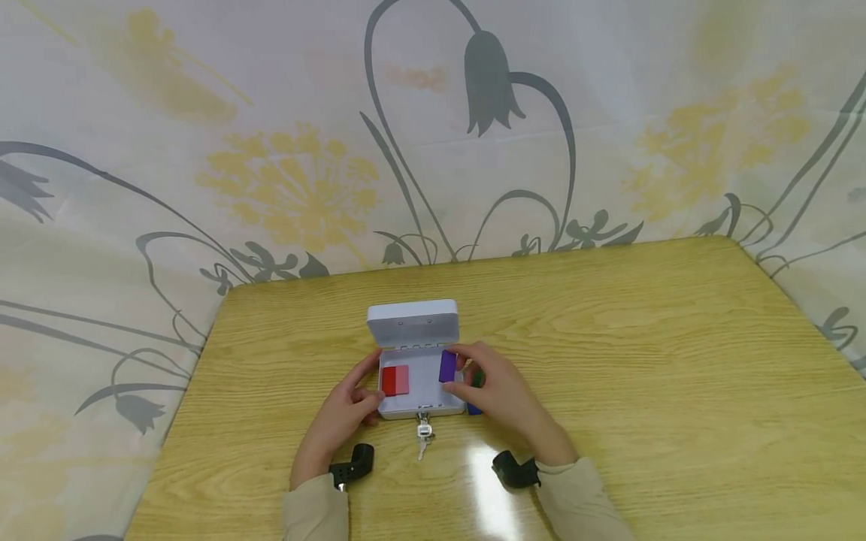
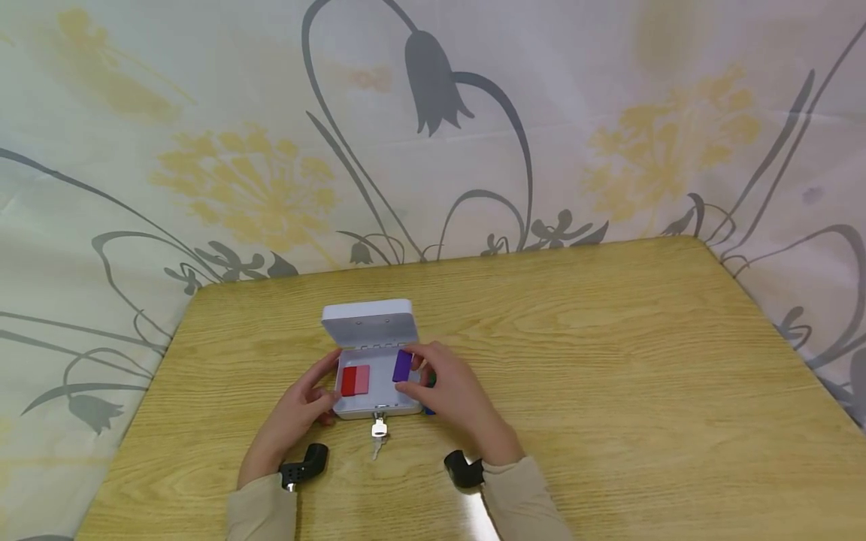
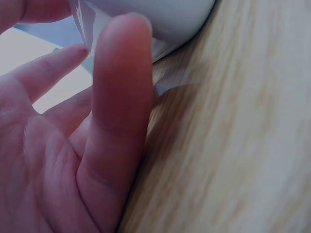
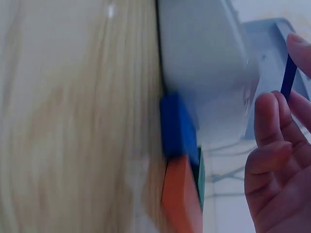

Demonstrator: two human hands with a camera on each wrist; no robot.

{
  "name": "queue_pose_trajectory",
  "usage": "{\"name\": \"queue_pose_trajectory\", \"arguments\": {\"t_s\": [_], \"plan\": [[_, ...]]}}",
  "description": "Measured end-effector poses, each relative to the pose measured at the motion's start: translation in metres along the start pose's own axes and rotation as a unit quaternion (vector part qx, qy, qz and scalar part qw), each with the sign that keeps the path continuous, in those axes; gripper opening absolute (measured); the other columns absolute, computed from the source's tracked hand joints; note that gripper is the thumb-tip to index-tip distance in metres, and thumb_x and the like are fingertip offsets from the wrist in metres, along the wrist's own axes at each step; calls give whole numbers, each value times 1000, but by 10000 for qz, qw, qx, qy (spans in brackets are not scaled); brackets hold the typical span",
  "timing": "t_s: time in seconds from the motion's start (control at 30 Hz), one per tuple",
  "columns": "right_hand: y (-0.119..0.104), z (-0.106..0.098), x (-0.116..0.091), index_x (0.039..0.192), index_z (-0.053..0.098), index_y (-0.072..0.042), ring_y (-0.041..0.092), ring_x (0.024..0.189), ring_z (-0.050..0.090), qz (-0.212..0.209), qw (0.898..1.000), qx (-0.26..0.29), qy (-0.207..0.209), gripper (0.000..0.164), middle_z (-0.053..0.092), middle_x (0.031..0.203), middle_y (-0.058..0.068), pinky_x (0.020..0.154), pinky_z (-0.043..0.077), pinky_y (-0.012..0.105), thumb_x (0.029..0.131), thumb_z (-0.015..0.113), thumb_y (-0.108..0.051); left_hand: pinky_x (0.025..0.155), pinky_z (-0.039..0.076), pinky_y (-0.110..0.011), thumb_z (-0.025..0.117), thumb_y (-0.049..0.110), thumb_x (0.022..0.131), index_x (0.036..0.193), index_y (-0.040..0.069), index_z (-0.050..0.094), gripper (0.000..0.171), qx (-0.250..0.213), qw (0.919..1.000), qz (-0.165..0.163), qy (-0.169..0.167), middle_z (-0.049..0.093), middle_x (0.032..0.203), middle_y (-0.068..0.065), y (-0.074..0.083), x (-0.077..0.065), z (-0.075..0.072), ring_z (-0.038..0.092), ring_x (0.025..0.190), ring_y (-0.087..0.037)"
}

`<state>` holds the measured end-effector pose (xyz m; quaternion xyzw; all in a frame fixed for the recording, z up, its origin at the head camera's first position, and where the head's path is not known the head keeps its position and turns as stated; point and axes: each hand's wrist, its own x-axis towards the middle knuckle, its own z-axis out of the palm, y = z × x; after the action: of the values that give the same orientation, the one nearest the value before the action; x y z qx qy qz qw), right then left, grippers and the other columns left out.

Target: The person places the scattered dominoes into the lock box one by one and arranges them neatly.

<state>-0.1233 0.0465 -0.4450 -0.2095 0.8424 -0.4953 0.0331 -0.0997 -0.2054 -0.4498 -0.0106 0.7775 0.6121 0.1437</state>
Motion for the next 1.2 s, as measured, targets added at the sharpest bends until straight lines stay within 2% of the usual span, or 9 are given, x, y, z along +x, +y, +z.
{"name": "queue_pose_trajectory", "arguments": {"t_s": [0.13, 0.37, 0.6, 0.77, 1.0, 1.13, 1.2], "plan": [[-7, 5, 1, 121, 53, -20, 7, 71, 52, 42, 9994, 274, -197, 50, 53, 90, -11, 56, 45, 25, 76, 67, -38, 59, 48, -31, 55, 3, 83, 138, 25, 34, 63, -18, 10000, 26, -13, 37, 135, -4, -6, 3, 0, 54, 68, -22], [-11, 9, 3, 119, 54, -21, 8, 69, 53, 27, 9993, 362, -135, 48, 55, 85, -10, 58, 46, 25, 76, 69, -34, 60, 48, -33, 53, 0, 82, 139, 15, 32, 63, 20, 10000, 45, -61, 39, 133, -12, 16, -8, 2, 54, 69, -24], [-14, 12, 9, 120, 54, -22, 7, 72, 51, 5, 9996, 165, -224, 47, 54, 83, -10, 62, 46, 25, 77, 68, -34, 61, 48, -33, 52, 0, 83, 140, 15, 32, 62, 84, 10000, 33, -29, 37, 136, -11, 21, -11, 3, 54, 71, -25], [-15, 14, 13, 121, 53, -20, 6, 73, 52, 40, 9996, 49, -271, 47, 54, 85, -10, 64, 46, 25, 78, 68, -31, 60, 48, -34, 53, 0, 82, 140, 15, 32, 63, -32, 9999, 86, -80, 36, 136, -10, 15, -7, 2, 54, 71, -26], [-17, 18, 21, 122, 52, -19, 6, 70, 51, 67, 9991, -267, -313, 48, 53, 82, -11, 61, 45, 24, 78, 67, -30, 59, 49, -33, 55, 4, 82, 136, 31, 37, 63, -49, 10000, 78, 26, 41, 133, 0, -8, 3, -1, 55, 70, -22], [-18, 20, 26, 121, 53, -17, 5, 67, 50, -48, 9984, -450, -345, 46, 52, 77, -10, 58, 44, 23, 78, 67, -30, 59, 48, -34, 54, 4, 82, 135, 33, 37, 63, -5, 9999, 138, 58, 41, 132, 2, -12, 4, -1, 55, 70, -23], [-18, 22, 28, 120, 53, -17, 6, 65, 49, -96, 9981, -478, -387, 46, 52, 74, -10, 57, 44, 24, 79, 67, -30, 59, 48, -34, 54, 4, 82, 136, 32, 36, 63, -14, 9999, 111, 39, 39, 134, 1, -8, 2, -1, 55, 70, -23]]}}
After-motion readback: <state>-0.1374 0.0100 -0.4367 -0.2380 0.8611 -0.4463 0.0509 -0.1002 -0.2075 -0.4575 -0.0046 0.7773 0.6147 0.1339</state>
